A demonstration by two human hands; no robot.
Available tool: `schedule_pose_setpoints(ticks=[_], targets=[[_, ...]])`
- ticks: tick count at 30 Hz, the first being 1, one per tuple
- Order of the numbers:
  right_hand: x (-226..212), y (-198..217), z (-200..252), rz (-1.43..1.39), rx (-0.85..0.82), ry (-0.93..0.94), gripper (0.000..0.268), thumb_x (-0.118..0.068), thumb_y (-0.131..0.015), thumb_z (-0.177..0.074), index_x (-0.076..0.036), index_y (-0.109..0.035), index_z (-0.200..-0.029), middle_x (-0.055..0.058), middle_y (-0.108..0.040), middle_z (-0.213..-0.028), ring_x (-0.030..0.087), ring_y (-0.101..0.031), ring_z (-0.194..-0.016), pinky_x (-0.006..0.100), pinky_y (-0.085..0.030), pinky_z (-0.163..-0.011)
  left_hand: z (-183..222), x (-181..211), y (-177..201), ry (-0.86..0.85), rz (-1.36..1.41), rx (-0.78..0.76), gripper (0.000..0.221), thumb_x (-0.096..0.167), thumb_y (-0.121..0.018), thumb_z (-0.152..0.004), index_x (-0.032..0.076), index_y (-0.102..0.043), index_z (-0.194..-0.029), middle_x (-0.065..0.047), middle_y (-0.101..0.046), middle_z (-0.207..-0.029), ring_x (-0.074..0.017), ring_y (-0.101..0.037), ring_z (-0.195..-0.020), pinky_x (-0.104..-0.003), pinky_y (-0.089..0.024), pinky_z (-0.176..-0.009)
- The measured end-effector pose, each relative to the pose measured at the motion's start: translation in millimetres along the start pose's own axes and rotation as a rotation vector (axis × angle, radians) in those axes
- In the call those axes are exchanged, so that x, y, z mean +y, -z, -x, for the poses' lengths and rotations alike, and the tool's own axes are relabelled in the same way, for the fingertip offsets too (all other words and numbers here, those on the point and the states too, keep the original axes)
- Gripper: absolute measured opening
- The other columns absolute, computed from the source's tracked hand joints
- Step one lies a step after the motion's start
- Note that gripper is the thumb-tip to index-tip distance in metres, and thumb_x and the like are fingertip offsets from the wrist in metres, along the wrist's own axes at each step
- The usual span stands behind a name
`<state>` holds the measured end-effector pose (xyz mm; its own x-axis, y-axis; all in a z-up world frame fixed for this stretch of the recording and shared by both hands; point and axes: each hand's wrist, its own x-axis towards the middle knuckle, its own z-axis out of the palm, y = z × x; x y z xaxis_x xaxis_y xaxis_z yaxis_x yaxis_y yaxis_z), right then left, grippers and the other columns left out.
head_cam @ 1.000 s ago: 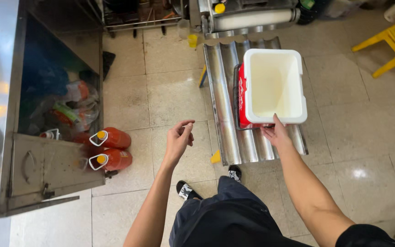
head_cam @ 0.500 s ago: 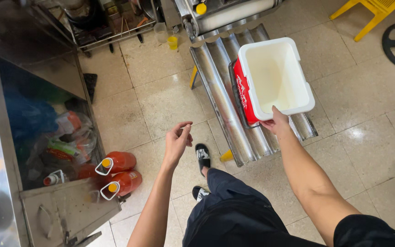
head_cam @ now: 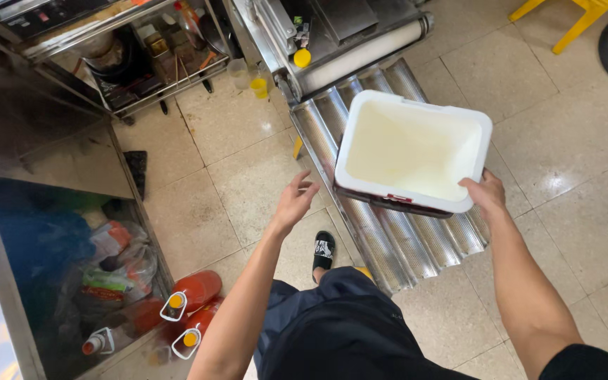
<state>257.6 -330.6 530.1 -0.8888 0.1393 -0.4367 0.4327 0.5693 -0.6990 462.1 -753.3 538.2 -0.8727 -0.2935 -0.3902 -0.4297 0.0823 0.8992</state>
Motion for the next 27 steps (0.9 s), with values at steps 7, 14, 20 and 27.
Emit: schedule_pose_setpoints(ticks=[7,14,20,27], targets=[[-53.2,-18.1,-66.2,0.196,-0.061,0.060,0.071,-0.018,-0.078,-0.076,-0.018,-0.061,-0.145,0.013,-0.071,-0.129,0.025,-0.071,-0.112,0.037,-0.055,-0.095,-97.3,-47.6,-59.2,0.035,0.187,-0.253,0.060,0.028,-0.059,-0.098,0.005,-0.046,-0.152,-0.013,-0.061,-0.144,-0.0196,-0.055,-0.131,-0.033,-0.040,-0.109],[-86.4,-46.2,-144.7,0.385,0.148,0.264,0.055,-0.027,-0.083,-0.081,-0.024,-0.072,-0.135,0.015,-0.073,-0.122,0.030,-0.067,-0.113,0.040,-0.050,-0.099,-99.2,3.2,-69.2,0.159,0.234,-0.202,0.053,0.030,-0.065,-0.095,-0.002,-0.065,-0.136,-0.015,-0.074,-0.124,-0.0201,-0.067,-0.114,-0.031,-0.049,-0.100],[-110.0,-50.1,-225.5,0.292,0.018,0.361,0.057,-0.027,-0.079,-0.083,-0.020,-0.066,-0.138,0.015,-0.072,-0.120,0.029,-0.071,-0.111,0.039,-0.053,-0.098,-120.5,47.4,-74.7,0.194,0.216,-0.108,0.080,0.041,-0.072,-0.089,-0.009,-0.045,-0.147,-0.021,-0.066,-0.134,-0.0251,-0.062,-0.127,-0.033,-0.044,-0.110],[-120.0,-68.7,-265.5,0.618,-0.008,0.321,0.078,-0.014,-0.068,-0.088,-0.024,-0.039,-0.160,0.020,-0.054,-0.146,0.040,-0.052,-0.131,0.044,-0.041,-0.107,-124.0,77.9,-88.3,0.274,0.113,-0.254,0.078,0.046,-0.067,-0.086,-0.001,-0.051,-0.146,-0.020,-0.066,-0.134,-0.0292,-0.062,-0.128,-0.037,-0.040,-0.112]])
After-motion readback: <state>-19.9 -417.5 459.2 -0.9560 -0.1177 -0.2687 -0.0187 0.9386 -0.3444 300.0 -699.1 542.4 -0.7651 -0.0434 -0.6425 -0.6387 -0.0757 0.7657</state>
